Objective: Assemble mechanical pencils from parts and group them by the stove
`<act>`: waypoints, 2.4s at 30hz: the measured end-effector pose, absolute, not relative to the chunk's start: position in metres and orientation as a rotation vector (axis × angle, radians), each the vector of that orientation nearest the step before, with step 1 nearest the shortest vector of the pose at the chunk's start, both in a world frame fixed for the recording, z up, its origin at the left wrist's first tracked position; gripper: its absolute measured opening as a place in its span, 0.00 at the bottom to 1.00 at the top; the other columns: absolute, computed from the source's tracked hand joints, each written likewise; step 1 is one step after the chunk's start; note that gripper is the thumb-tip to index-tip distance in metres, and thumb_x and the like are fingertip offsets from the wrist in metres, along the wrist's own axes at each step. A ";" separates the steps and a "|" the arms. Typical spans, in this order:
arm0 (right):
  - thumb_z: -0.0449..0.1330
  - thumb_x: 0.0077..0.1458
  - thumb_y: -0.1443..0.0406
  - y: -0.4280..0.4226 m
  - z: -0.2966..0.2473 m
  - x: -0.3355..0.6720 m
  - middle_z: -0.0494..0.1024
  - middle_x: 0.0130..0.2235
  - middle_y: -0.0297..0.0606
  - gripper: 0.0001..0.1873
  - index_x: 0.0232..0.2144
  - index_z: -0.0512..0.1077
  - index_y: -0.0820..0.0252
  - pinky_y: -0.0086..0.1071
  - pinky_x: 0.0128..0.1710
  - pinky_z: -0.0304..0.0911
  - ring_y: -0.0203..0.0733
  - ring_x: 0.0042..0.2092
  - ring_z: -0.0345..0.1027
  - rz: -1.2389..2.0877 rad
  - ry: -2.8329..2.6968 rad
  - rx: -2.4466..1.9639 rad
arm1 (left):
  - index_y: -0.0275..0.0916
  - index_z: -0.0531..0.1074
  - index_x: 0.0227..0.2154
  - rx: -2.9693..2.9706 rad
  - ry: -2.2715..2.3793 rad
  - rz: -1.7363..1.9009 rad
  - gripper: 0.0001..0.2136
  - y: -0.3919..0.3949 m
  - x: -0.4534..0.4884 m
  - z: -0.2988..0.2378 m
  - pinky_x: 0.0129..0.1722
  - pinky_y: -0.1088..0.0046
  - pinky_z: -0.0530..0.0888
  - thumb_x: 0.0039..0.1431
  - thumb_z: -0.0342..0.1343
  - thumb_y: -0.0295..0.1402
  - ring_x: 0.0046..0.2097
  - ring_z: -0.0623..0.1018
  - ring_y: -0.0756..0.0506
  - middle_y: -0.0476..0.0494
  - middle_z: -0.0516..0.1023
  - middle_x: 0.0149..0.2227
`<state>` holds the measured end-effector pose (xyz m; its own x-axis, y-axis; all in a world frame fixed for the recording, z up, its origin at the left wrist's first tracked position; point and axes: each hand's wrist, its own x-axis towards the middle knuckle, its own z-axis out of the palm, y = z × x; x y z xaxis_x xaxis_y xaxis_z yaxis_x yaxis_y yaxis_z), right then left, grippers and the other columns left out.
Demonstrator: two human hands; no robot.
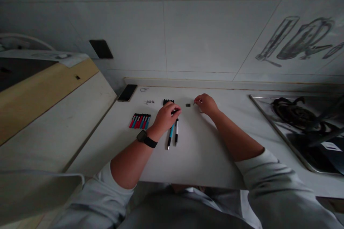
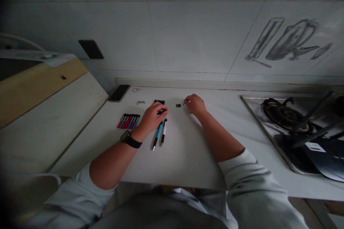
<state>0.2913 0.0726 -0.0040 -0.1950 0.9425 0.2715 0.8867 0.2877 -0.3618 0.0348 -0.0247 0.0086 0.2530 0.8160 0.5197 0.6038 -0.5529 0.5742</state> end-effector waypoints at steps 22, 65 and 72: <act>0.63 0.61 0.57 0.056 -0.005 0.281 0.80 0.51 0.45 0.14 0.45 0.84 0.51 0.44 0.52 0.59 0.55 0.53 0.70 0.093 -2.286 -1.726 | 0.40 0.76 0.37 2.307 1.350 1.211 0.01 -0.020 0.029 0.006 0.45 0.68 0.75 0.66 0.62 0.28 0.42 0.77 0.46 0.46 0.77 0.39; 0.61 0.62 0.58 0.053 -0.010 0.272 0.80 0.51 0.47 0.16 0.48 0.81 0.56 0.45 0.54 0.59 0.54 0.52 0.70 0.057 -2.278 -1.601 | 0.40 0.75 0.42 2.280 1.381 1.240 0.07 -0.017 0.028 0.004 0.46 0.67 0.75 0.63 0.64 0.26 0.43 0.78 0.46 0.46 0.78 0.40; 0.60 0.65 0.56 0.047 -0.013 0.263 0.73 0.59 0.50 0.22 0.57 0.76 0.56 0.48 0.60 0.58 0.57 0.59 0.66 0.070 -2.433 -1.340 | 0.40 0.75 0.42 2.305 1.379 1.239 0.07 -0.016 0.028 0.003 0.46 0.68 0.75 0.63 0.64 0.26 0.43 0.78 0.46 0.46 0.78 0.40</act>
<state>0.2629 0.0466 -0.0125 -0.4847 0.8261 0.2876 0.8083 0.5486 -0.2138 0.0284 -0.0163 0.0025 0.2212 0.7972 0.5618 0.6438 -0.5520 0.5299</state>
